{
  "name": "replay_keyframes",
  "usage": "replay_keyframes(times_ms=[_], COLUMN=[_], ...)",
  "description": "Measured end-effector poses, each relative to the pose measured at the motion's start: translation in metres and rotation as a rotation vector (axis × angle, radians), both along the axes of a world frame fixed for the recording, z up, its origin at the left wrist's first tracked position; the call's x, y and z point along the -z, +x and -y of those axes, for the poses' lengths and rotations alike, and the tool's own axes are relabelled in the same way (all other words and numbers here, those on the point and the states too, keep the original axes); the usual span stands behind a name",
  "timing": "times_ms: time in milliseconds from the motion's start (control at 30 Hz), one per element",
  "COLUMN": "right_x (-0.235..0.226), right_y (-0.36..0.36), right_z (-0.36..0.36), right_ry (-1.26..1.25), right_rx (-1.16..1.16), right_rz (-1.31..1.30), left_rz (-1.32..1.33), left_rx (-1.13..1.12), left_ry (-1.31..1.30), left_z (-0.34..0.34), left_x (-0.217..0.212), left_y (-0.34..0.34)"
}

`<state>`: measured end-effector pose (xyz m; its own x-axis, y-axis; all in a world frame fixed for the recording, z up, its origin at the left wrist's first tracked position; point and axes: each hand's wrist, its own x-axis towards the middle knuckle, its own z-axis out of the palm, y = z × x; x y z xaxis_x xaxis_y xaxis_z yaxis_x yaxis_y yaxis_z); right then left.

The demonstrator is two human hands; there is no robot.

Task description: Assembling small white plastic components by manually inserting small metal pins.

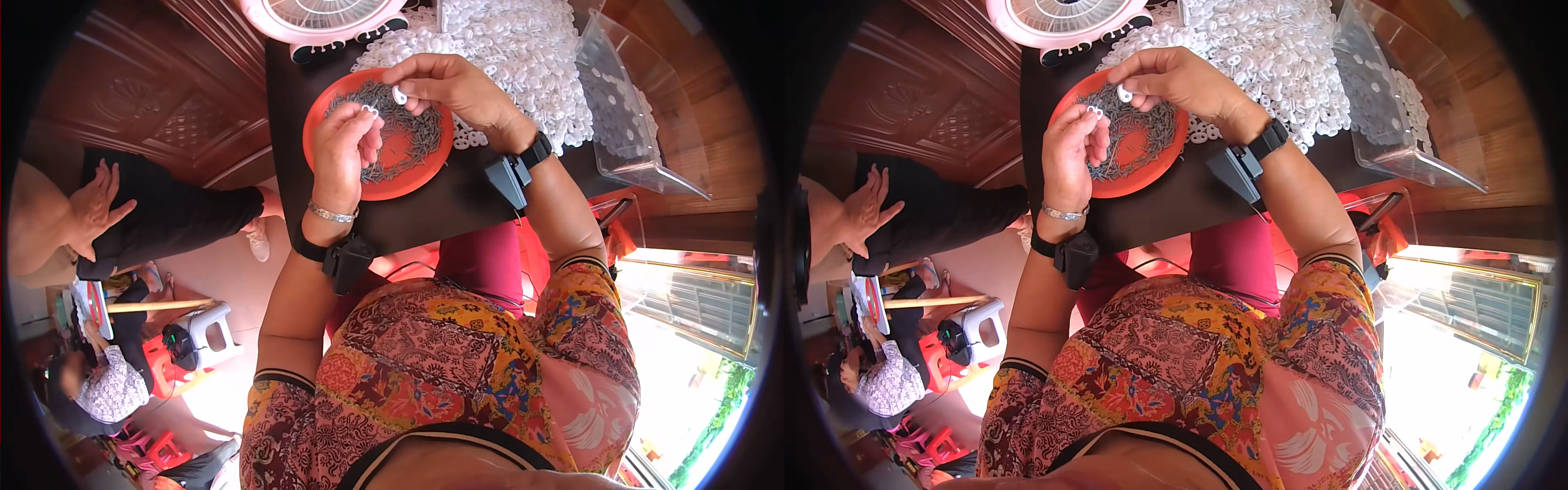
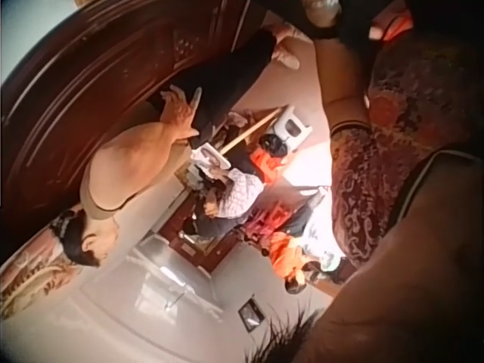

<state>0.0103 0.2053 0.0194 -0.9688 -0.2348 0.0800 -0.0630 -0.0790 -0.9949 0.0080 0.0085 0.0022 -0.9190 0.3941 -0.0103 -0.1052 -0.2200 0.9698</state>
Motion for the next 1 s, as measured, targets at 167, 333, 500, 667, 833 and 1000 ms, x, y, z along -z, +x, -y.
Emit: replay_keyframes(times_ms=[167,333,500,667,833,1000], right_x=[-0.001,-0.004,-0.004,0.000,0.004,0.001], right_y=[0.001,0.004,0.005,0.004,0.006,0.009], right_z=[0.003,0.004,0.005,0.010,0.019,0.015], right_ry=[0.018,0.073,0.089,0.088,0.098,0.141], right_rx=[-0.031,-0.055,-0.054,-0.009,-0.039,-0.098], right_rz=[0.040,0.034,0.006,-0.011,-0.001,-0.052], left_rz=[-0.004,-0.049,-0.016,-0.015,0.005,0.035], left_rx=[0.053,0.031,0.037,0.077,0.147,0.178], left_ry=[-0.036,-0.117,-0.088,-0.020,0.228,0.335], left_z=[-0.001,-0.003,-0.002,0.000,0.001,0.005], left_x=[0.001,0.002,0.001,0.002,0.005,0.010], left_y=[0.001,0.003,0.003,0.000,-0.004,-0.010])
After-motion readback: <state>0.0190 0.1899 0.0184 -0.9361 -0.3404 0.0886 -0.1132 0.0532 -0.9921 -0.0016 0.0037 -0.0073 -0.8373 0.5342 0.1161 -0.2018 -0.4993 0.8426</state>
